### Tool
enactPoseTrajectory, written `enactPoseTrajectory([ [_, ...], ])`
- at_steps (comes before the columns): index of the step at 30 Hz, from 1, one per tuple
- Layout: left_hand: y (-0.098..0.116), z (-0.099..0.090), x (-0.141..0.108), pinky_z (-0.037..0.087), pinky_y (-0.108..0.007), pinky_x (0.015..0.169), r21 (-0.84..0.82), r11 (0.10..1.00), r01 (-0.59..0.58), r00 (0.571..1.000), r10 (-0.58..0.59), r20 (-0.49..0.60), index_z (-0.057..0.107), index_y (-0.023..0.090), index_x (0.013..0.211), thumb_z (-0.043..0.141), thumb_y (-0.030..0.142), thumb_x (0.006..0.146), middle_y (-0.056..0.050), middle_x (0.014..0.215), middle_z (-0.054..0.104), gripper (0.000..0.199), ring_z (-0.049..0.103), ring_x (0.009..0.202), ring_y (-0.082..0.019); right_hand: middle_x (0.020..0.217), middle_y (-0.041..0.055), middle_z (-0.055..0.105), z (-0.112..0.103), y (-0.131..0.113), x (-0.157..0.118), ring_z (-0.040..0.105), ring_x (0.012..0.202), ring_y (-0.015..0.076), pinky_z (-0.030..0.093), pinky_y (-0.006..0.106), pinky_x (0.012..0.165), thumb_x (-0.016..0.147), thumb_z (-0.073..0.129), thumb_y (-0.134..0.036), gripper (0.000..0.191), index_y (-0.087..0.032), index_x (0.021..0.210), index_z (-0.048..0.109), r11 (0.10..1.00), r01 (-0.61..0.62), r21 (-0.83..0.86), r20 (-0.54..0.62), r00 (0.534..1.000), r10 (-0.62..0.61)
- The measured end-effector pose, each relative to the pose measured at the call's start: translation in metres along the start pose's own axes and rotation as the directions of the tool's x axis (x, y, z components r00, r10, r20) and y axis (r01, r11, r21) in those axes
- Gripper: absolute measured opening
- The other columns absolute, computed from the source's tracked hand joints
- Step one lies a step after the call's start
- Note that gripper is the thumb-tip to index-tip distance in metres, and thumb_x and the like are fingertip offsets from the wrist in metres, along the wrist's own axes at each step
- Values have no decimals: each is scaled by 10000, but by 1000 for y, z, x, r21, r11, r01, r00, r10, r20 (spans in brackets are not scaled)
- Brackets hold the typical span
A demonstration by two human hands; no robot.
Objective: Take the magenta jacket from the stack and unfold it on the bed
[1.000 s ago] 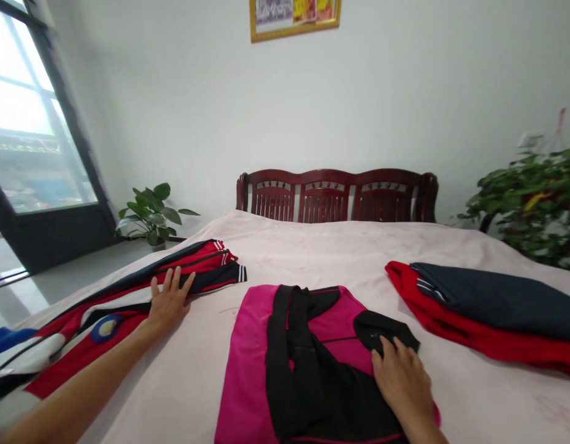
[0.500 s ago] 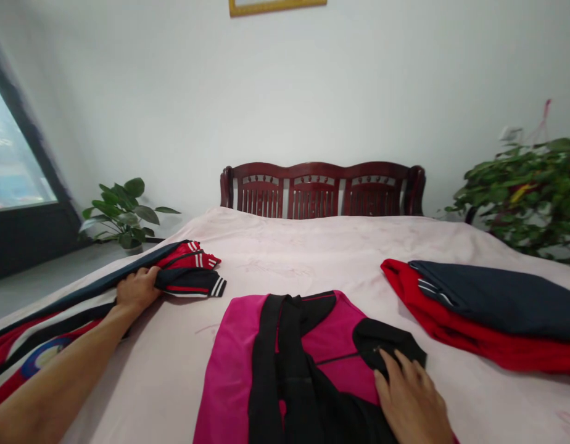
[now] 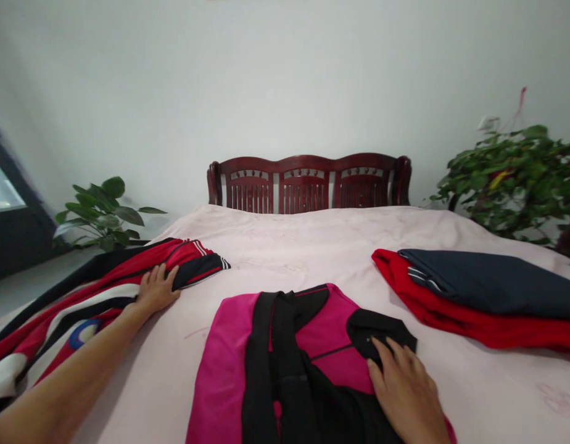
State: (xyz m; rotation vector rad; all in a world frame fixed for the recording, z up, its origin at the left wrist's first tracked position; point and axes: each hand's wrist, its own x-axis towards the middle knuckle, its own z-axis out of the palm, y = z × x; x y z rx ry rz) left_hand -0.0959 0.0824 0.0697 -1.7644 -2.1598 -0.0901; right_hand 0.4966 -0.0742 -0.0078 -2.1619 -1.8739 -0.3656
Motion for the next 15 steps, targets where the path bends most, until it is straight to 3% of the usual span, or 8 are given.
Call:
enactPoseTrajectory([
  [3,8,2,-26,128,-570,1158,74,995,-62,998,60,33,417,174,1502,586,324,811,-227,1594,302,727,238,1478,-392,1415,93,556,-9,-6,0,496,1282,347,457,495,1016,930,346,-425,536,-215,1356,594,1000,-28,-7,43,999,28],
  [7,-17,-10,-78,14,-636,1158,192,970,-146,989,142,30,554,197,1408,535,229,802,-194,1516,456,607,226,1477,-407,1429,92,541,-20,-13,-2,478,1296,345,434,486,1044,954,363,-397,508,-209,1373,579,999,-47,-13,81,996,47],
  [9,-40,-9,-109,16,-656,1154,203,971,-128,991,130,4,588,204,1375,490,188,820,-172,1525,454,563,198,1486,-408,1438,93,531,-24,-16,-3,465,1306,346,430,483,1045,961,372,-385,497,-207,1380,572,999,-44,-11,90,995,45],
  [12,-72,-4,-143,83,-670,1146,189,976,-107,994,105,18,478,306,1455,408,202,901,-76,1613,336,569,213,1491,-350,1452,93,516,-30,-19,-4,447,1321,344,423,482,1048,968,381,-370,487,-206,1391,559,999,-46,3,103,994,45],
  [15,-77,-8,-153,157,-663,1138,166,983,-76,994,61,96,421,341,1485,390,201,933,-41,1639,278,570,244,1485,-327,1462,91,507,-34,-22,-4,436,1331,344,402,483,1065,969,399,-368,483,-210,1401,548,997,-72,19,114,991,69],
])
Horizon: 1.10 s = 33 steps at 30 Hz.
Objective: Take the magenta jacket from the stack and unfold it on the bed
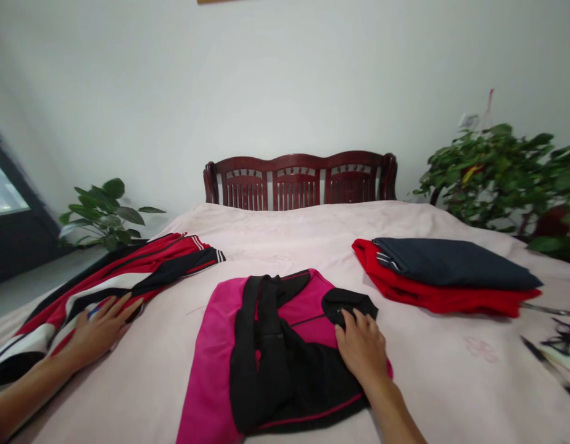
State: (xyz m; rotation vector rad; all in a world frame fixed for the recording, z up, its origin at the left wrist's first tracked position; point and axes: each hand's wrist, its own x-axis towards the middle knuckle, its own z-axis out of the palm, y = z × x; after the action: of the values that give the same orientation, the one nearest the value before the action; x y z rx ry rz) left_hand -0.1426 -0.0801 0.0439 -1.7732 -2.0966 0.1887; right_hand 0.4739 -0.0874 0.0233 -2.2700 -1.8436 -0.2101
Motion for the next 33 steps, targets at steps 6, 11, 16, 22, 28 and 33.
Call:
enactPoseTrajectory([
  [6,105,-67,5,269,-586,1150,-355,935,-24,997,47,58,566,192,1393,433,335,950,-152,1548,429,484,302,1461,-372,1456,100,511,-7,-3,-2,438,1329,336,388,474,1067,963,431,-357,468,-211,1389,556,999,-15,31,4,1000,14],
  [11,231,-138,-29,240,-489,1207,-781,556,-284,932,353,-88,518,232,1423,426,513,936,-123,1542,445,570,324,1467,-288,1463,100,502,-11,-3,-4,431,1333,334,378,470,1068,964,413,-362,474,-205,1390,553,998,-11,67,12,1000,11],
  [16,303,-170,-78,106,-728,1136,-836,450,-314,818,575,2,424,353,1481,759,516,670,-142,1650,197,892,65,1509,-449,1469,101,493,-11,-1,-3,424,1338,319,373,468,1069,962,410,-377,483,-215,1397,543,997,-9,83,29,1000,7],
  [22,302,-168,-84,367,-604,1079,-753,530,-391,822,568,-27,612,300,1277,560,95,649,-141,1447,503,662,467,1336,-367,1461,98,501,-5,3,0,424,1337,325,369,474,1076,960,399,-388,494,-212,1399,540,996,12,93,21,1000,-15],
  [28,240,-160,-54,513,-336,935,-898,350,-267,956,215,-200,642,249,838,437,54,544,-30,960,706,408,645,998,-212,1460,93,503,-4,4,1,424,1339,337,370,476,1078,959,397,-389,500,-213,1405,538,995,7,95,29,1000,-9],
  [33,123,-97,-56,584,-382,686,-954,100,284,861,-464,208,609,245,1074,527,267,674,-11,825,691,409,688,768,-253,1458,83,505,-3,3,0,423,1341,340,377,472,1071,957,390,-386,497,-220,1400,543,997,6,78,15,1000,-7],
])
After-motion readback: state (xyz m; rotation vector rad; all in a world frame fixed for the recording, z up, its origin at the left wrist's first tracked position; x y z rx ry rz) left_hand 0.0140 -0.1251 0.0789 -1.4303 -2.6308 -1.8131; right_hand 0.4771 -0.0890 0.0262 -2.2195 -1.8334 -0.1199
